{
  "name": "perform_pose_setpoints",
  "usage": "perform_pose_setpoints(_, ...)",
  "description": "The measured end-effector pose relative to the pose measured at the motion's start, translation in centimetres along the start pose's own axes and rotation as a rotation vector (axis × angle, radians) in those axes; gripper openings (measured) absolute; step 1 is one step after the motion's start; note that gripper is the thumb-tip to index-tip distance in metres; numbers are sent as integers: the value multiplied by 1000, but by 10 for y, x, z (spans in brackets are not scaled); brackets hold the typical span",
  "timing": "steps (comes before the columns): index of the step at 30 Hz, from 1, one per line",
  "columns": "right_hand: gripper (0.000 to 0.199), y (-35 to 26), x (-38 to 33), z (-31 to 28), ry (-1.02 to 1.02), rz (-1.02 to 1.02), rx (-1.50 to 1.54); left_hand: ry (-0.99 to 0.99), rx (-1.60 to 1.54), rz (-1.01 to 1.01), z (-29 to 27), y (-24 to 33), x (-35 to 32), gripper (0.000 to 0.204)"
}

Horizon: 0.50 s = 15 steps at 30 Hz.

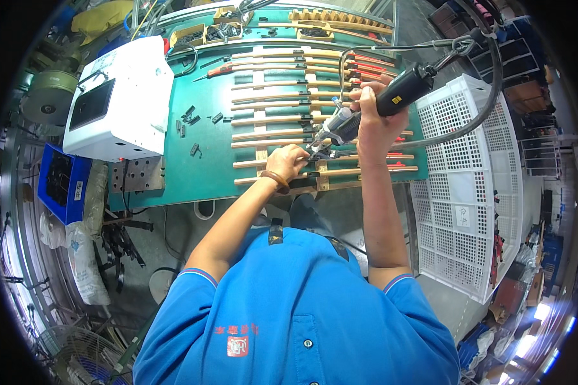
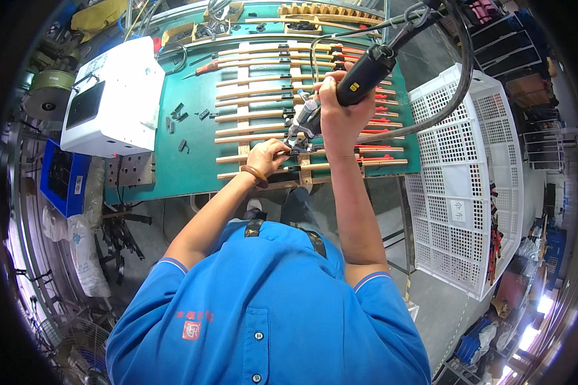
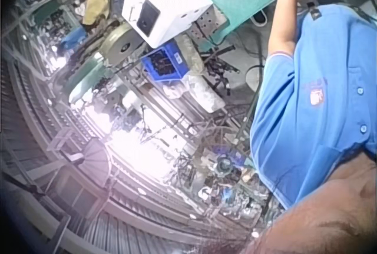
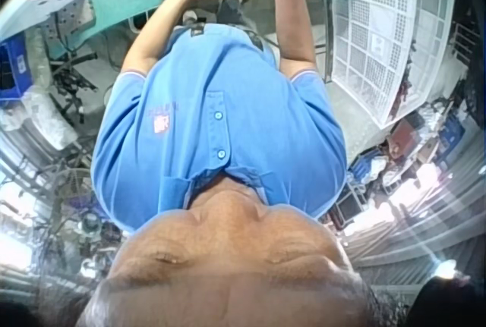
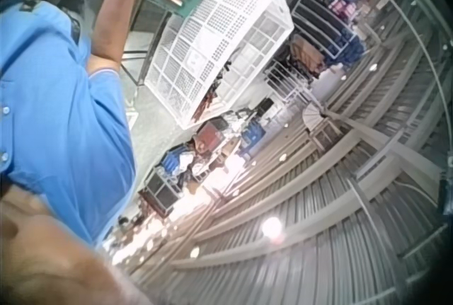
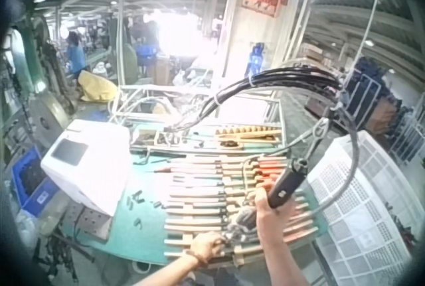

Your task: The person uses a handheld power tool to attach small black components to the ends of multiple wooden rods arranged on a green workbench. After completing the attachments, the person gathers the rods and places them into a white plastic basket.

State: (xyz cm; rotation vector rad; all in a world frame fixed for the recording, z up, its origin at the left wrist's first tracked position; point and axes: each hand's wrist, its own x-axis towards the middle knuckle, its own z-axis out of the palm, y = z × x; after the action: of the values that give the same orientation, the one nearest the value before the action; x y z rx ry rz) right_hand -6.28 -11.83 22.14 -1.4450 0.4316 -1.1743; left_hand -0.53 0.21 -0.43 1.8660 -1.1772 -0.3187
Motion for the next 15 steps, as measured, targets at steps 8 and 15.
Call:
perform_pose_setpoints(8,33,-2,-1,2,-33,10,9,26,-757,-246,0,-7,-11,25)
perform_pose_setpoints(15,31,-5,-1,5,-34,56,48,-129,-1071,-379,-25,5,-8,19)
